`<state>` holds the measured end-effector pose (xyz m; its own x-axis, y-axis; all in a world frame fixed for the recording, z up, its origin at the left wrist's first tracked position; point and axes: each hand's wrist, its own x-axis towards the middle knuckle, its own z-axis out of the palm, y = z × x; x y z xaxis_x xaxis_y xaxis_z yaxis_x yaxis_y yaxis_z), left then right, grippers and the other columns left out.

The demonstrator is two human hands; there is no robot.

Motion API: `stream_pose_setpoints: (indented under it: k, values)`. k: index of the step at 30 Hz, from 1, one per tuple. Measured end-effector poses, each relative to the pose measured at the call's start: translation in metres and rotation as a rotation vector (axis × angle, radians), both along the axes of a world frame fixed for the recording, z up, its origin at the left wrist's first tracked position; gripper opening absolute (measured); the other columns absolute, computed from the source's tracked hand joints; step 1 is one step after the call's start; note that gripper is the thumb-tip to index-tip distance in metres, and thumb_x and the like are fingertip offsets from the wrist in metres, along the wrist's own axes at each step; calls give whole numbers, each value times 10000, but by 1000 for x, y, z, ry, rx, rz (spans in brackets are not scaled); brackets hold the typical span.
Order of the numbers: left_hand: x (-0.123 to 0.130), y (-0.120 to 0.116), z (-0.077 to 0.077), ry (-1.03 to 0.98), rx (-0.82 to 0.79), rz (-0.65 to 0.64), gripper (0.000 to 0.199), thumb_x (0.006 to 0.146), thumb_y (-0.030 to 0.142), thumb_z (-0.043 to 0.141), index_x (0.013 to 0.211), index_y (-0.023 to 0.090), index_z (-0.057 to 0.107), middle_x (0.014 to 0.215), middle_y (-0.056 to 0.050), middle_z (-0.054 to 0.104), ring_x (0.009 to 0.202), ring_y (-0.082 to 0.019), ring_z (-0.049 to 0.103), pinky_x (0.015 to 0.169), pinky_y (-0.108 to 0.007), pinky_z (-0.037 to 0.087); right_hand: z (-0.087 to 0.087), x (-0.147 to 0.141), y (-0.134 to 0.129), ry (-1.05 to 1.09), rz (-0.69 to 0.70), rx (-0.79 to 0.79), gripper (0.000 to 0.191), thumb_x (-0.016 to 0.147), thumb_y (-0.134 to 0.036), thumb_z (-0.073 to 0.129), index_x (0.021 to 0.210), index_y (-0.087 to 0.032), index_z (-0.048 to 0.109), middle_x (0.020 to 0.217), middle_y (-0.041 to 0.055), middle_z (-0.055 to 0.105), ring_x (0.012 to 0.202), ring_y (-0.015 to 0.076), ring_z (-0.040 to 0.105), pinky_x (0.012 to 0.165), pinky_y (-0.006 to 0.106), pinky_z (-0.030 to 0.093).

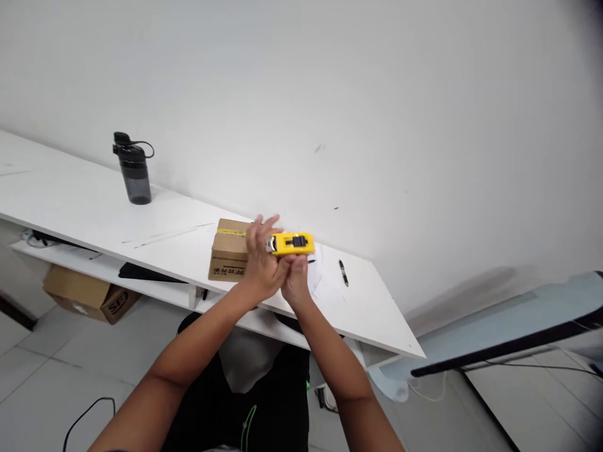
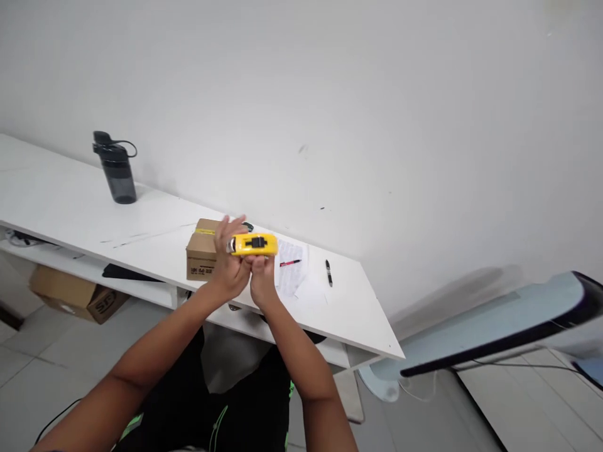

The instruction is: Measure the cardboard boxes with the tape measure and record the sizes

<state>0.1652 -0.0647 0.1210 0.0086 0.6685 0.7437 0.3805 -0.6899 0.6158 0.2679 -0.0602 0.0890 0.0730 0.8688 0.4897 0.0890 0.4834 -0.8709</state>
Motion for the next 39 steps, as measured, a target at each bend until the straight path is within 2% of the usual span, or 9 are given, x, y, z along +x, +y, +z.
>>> stream_pose_setpoints:
  k: [4, 7, 9, 13, 19, 23, 31, 35, 39]
  values:
    - [-67, 28, -3, -39, -134, 178, 591, 894, 628, 487, 1335, 235, 482, 1554, -123, 327, 1511, -329, 56, 1209, -540, 70, 41, -34, 38, -84, 18, 77, 613, 769, -737, 564, 1130, -252, 464, 1043, 56, 646, 929, 211, 642, 760, 330, 526]
    - [-105, 50, -33, -200, -383, 247, 627, 896, 587, 506, 1395, 214, 436, 1505, -156, 401, 1471, -317, 219, 1198, -514, 160, 56, -49, 70, -384, 9, 7, 523, 733, -683, 644, 978, -257, 465, 877, -3, 634, 789, 181, 609, 677, 288, 471]
    - [-114, 60, -55, -296, -540, 123, 736, 863, 557, 570, 1469, 216, 328, 1509, -175, 392, 1435, -311, 312, 1157, -507, 272, 55, -59, 88, -588, -17, -39, 498, 740, -685, 629, 922, -259, 446, 802, -17, 617, 717, 184, 583, 628, 281, 421]
    - [-105, 66, -76, -449, -620, -73, 788, 865, 451, 578, 1520, 233, 198, 1499, -164, 408, 1313, -268, 492, 1056, -435, 425, 41, -74, 105, -830, -14, -29, 454, 775, -654, 604, 905, -265, 409, 751, -4, 607, 666, 206, 565, 601, 276, 350]
    - [-96, 58, -66, -367, -509, 10, 611, 886, 315, 508, 1482, 282, 377, 1505, -66, 450, 1348, -255, 459, 1129, -421, 359, 36, -58, 106, -927, -17, -14, 434, 774, -615, 629, 903, -269, 401, 725, 0, 605, 632, 211, 545, 586, 273, 316]
    - [-99, 56, -71, -304, -478, 89, 513, 898, 344, 490, 1406, 271, 508, 1473, -41, 504, 1347, -256, 464, 1154, -418, 334, 38, -11, 98, -921, -23, -55, 419, 737, -567, 679, 894, -269, 430, 684, -29, 586, 594, 184, 511, 574, 267, 314]
    - [-95, 62, -77, -277, -385, 103, 509, 897, 351, 501, 1397, 260, 531, 1454, -39, 528, 1341, -246, 474, 1169, -404, 323, 18, 96, 78, -630, -63, -195, 477, 717, -577, 694, 991, -220, 535, 871, -9, 616, 745, 160, 530, 656, 279, 408]
    - [-96, 63, -77, -352, -390, 65, 521, 900, 343, 493, 1414, 262, 510, 1465, -35, 518, 1353, -242, 460, 1164, -393, 336, 19, 87, 79, -540, -57, -133, 505, 701, -564, 717, 1027, -208, 568, 932, 14, 636, 794, 172, 545, 709, 297, 431]
    - [-100, 63, -76, -360, -419, 34, 556, 897, 355, 495, 1443, 252, 471, 1502, -32, 477, 1380, -243, 431, 1175, -380, 319, 34, 36, 84, -655, -50, 60, 435, 726, -543, 704, 994, -218, 595, 992, 40, 643, 873, 197, 553, 764, 312, 424]
